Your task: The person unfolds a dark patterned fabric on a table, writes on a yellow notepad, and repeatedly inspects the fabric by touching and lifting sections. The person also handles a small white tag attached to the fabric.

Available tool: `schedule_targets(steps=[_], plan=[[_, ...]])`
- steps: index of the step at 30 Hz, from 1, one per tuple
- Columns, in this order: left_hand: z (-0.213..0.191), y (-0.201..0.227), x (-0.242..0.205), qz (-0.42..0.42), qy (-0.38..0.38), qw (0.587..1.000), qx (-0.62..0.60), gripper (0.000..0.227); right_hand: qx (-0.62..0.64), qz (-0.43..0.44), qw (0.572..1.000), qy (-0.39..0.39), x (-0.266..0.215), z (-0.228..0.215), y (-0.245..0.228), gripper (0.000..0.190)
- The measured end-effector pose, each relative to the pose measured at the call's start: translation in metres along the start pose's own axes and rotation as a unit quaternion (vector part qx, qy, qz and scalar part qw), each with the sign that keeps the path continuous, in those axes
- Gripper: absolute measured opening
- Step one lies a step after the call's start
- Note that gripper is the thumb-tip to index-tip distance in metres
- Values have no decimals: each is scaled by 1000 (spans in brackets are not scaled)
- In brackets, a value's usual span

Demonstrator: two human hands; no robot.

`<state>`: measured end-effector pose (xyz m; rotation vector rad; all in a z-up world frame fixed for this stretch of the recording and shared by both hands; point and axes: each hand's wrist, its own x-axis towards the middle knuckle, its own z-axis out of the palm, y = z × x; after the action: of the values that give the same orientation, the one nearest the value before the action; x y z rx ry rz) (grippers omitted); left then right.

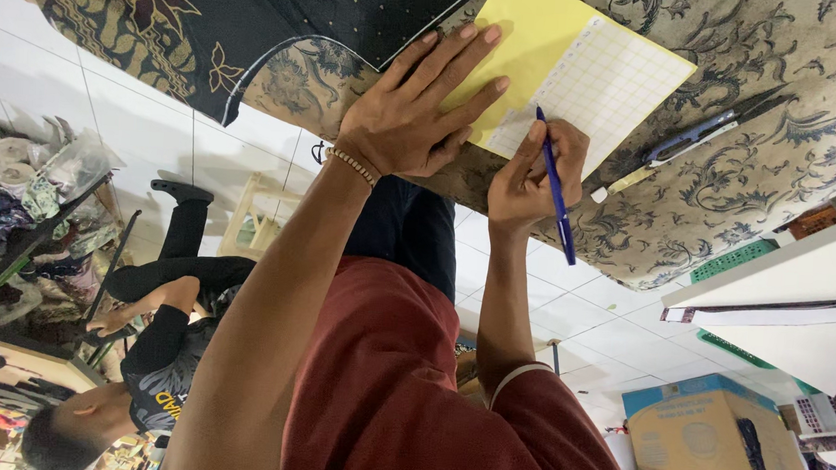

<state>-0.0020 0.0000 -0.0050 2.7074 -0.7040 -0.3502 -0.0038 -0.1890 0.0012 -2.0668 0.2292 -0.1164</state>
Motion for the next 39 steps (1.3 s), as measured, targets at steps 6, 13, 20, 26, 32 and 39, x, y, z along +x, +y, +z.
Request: schedule_targets(steps=[6, 13, 20, 26, 32, 39], plan=[[2, 0, 0, 2, 12, 1000, -5, 52, -25, -37, 999, -23, -2, -4, 5, 12], [0, 0, -1, 0, 5, 1000, -11, 56, 23, 12, 999, -19, -7, -4, 4, 9], [0, -1, -2, 5, 11, 1000, -8, 54, 20, -2, 999, -28, -9, -6, 2, 9], [1, 0, -1, -2, -2, 1000, -25, 56, 9, 2, 1000, -26, -10, -5, 3, 11], [1, -1, -3, 7, 10, 1000, -6, 54, 7, -3, 1000, -23, -11, -5, 4, 11], [4, -1, -1, 2, -4, 1000, -17, 56, -8, -1, 1000, -18, -11, -3, 4, 9]])
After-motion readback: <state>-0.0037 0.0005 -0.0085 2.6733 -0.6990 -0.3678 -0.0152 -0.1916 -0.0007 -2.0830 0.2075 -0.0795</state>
